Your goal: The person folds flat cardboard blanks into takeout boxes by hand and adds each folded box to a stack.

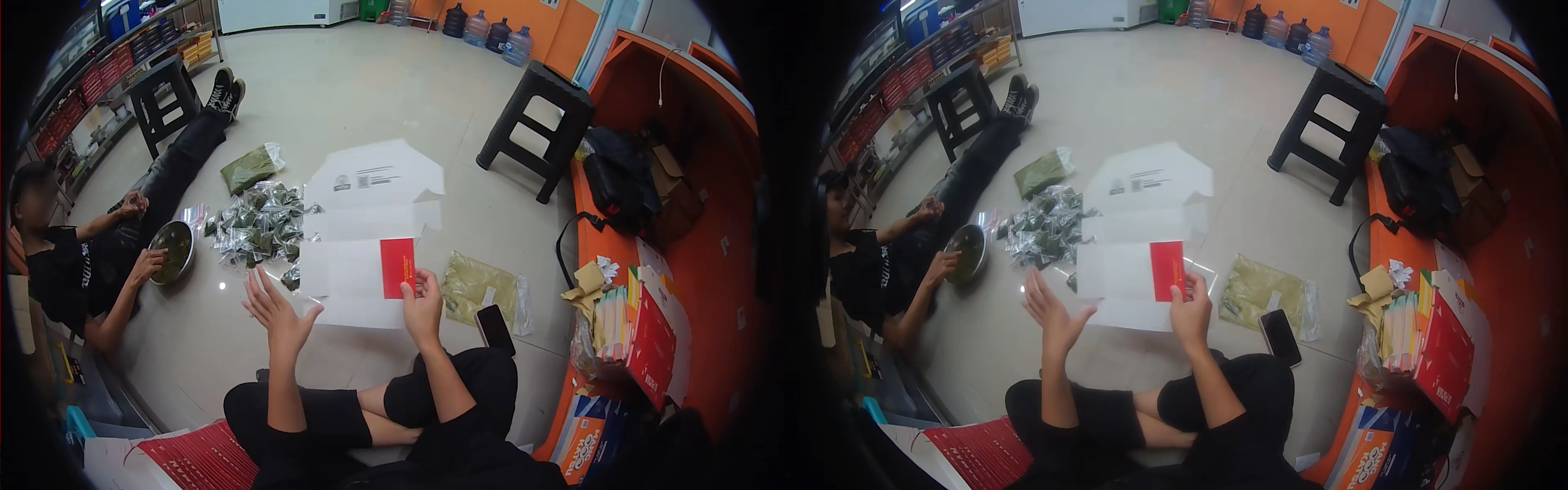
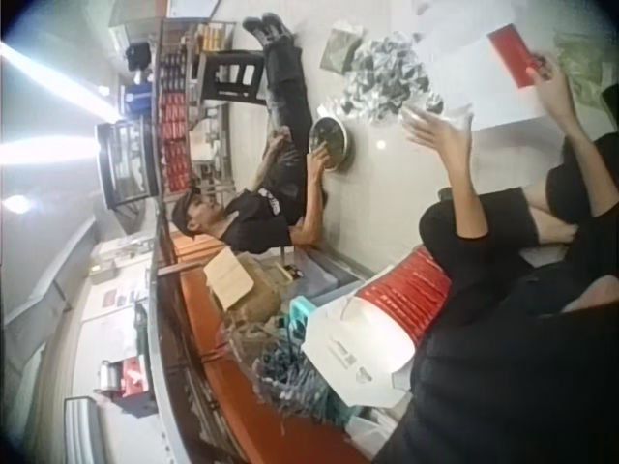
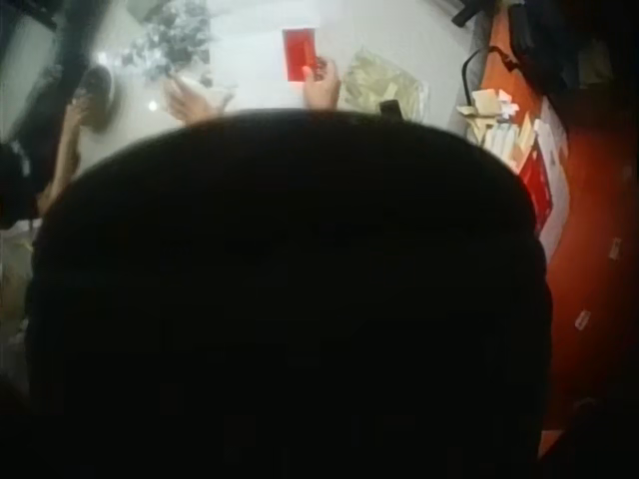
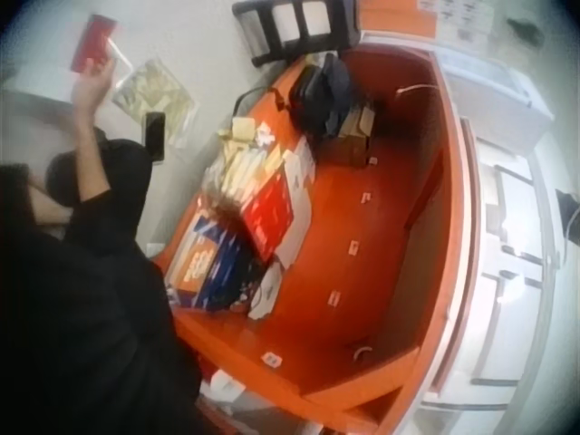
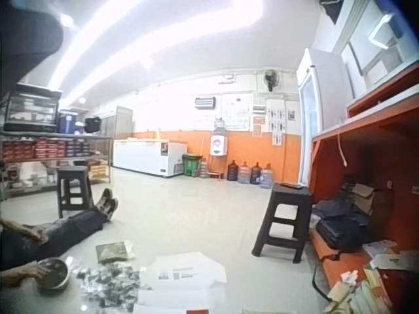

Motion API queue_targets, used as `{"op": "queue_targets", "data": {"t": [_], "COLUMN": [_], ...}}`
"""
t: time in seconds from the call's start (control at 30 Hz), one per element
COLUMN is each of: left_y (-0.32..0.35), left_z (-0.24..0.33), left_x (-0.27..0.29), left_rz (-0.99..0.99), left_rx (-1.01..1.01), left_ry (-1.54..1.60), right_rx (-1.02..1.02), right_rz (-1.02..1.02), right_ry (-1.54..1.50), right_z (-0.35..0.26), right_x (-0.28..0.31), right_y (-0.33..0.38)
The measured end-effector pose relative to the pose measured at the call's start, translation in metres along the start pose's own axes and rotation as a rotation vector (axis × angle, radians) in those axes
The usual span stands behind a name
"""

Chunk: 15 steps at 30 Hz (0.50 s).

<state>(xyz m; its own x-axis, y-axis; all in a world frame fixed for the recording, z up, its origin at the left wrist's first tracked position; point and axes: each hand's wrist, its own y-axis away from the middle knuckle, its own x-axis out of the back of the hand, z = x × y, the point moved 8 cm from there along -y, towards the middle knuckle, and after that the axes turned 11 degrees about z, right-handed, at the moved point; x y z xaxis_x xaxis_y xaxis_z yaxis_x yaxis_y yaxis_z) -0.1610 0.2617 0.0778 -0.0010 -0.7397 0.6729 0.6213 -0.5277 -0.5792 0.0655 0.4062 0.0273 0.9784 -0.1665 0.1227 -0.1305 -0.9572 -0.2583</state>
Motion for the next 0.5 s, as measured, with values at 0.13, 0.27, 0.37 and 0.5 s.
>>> {"op": "queue_targets", "data": {"t": [0.13,0.27,0.37,0.5], "left_y": [0.006,0.019,0.035,0.036], "left_z": [0.02,0.034,0.043,0.038], "left_x": [-0.002,-0.046,-0.07,-0.069], "left_rz": [-0.083,-0.443,-0.585,-0.45], "left_rx": [-0.111,0.139,0.409,0.604], "left_ry": [-0.097,0.796,1.175,1.337], "right_rx": [0.041,0.168,0.156,0.709], "right_rz": [-0.012,-0.186,-0.272,-0.096], "right_ry": [0.043,0.024,-0.029,0.165], "right_z": [-0.011,-0.03,-0.044,-0.106], "right_x": [-0.006,-0.024,-0.032,-0.017], "right_y": [0.011,0.026,0.033,0.055]}}
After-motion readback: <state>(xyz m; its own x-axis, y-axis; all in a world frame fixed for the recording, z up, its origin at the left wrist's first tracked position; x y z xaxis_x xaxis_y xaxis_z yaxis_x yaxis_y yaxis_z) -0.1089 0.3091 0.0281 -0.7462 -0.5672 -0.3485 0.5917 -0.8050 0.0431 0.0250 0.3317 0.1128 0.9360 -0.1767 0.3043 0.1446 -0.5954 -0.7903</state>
